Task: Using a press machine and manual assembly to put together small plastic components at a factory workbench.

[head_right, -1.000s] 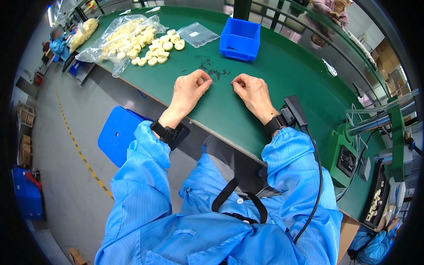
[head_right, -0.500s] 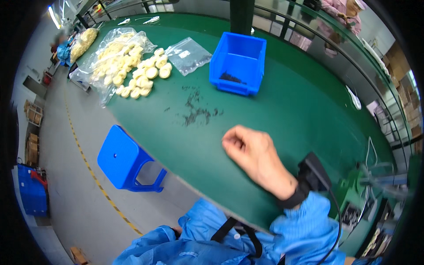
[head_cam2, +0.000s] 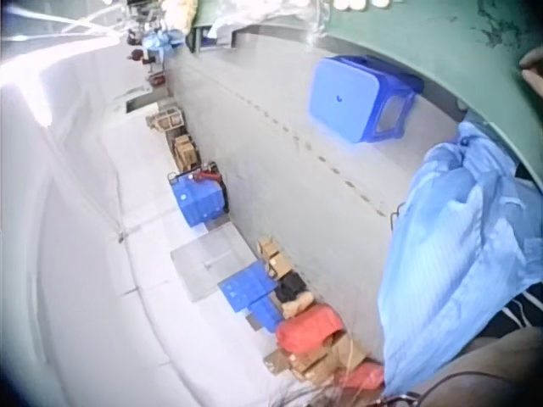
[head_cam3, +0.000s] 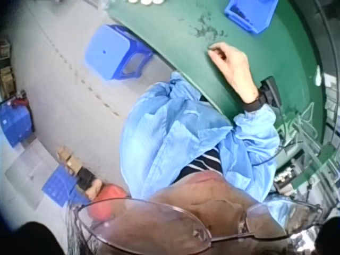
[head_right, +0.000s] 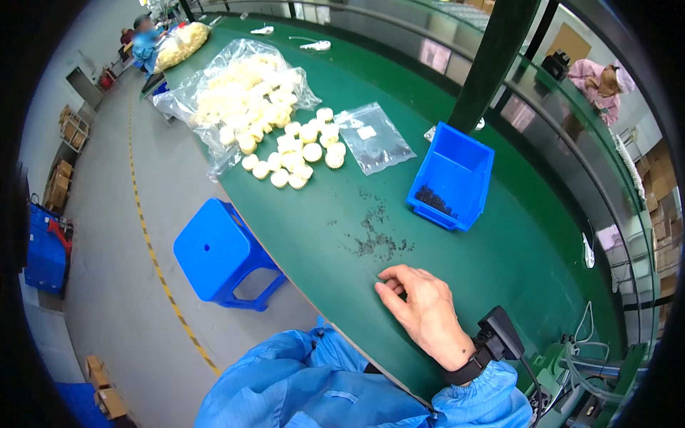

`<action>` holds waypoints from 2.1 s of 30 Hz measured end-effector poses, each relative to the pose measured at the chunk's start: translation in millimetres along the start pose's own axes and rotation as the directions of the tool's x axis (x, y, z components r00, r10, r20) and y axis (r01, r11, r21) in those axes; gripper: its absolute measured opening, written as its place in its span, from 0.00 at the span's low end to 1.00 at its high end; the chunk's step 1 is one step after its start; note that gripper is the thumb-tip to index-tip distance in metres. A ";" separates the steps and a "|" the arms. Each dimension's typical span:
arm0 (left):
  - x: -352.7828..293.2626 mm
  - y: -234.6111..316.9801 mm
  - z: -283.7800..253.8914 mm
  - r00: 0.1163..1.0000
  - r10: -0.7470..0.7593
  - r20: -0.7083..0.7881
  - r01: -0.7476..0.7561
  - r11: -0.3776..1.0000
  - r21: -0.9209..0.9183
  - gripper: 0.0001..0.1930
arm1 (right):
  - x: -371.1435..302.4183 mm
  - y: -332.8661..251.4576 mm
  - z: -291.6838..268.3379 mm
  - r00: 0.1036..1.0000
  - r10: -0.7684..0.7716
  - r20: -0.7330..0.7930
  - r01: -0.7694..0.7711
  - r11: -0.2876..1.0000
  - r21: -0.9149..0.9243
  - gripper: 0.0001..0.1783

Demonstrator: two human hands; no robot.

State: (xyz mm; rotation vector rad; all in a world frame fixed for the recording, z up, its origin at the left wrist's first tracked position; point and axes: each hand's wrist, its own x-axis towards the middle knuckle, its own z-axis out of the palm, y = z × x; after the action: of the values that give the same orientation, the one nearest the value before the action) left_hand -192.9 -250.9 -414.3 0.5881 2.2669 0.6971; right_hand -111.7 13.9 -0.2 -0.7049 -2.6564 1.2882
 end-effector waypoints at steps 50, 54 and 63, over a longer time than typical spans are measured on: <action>38.4 318.0 -251.9 0.508 0.849 0.145 -0.741 0.344 0.577 0.39 | -106.5 31.3 13.8 0.943 -0.152 -0.295 0.183 0.980 0.080 0.14; 44.2 334.2 -251.3 0.534 0.824 0.192 -0.727 0.331 0.602 0.39 | -115.6 40.6 17.3 0.966 -0.040 -0.254 0.087 0.981 0.175 0.13; 16.6 340.3 -219.5 0.276 0.877 0.394 -0.880 0.066 0.471 0.40 | -96.7 46.1 33.1 0.942 -0.021 -0.335 0.104 0.967 0.232 0.10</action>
State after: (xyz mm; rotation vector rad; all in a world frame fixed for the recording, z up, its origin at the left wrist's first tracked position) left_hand -289.7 -53.4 -73.8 2.4899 1.8228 0.3673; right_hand -18.9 -28.8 -46.5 -0.7191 -2.1897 1.3197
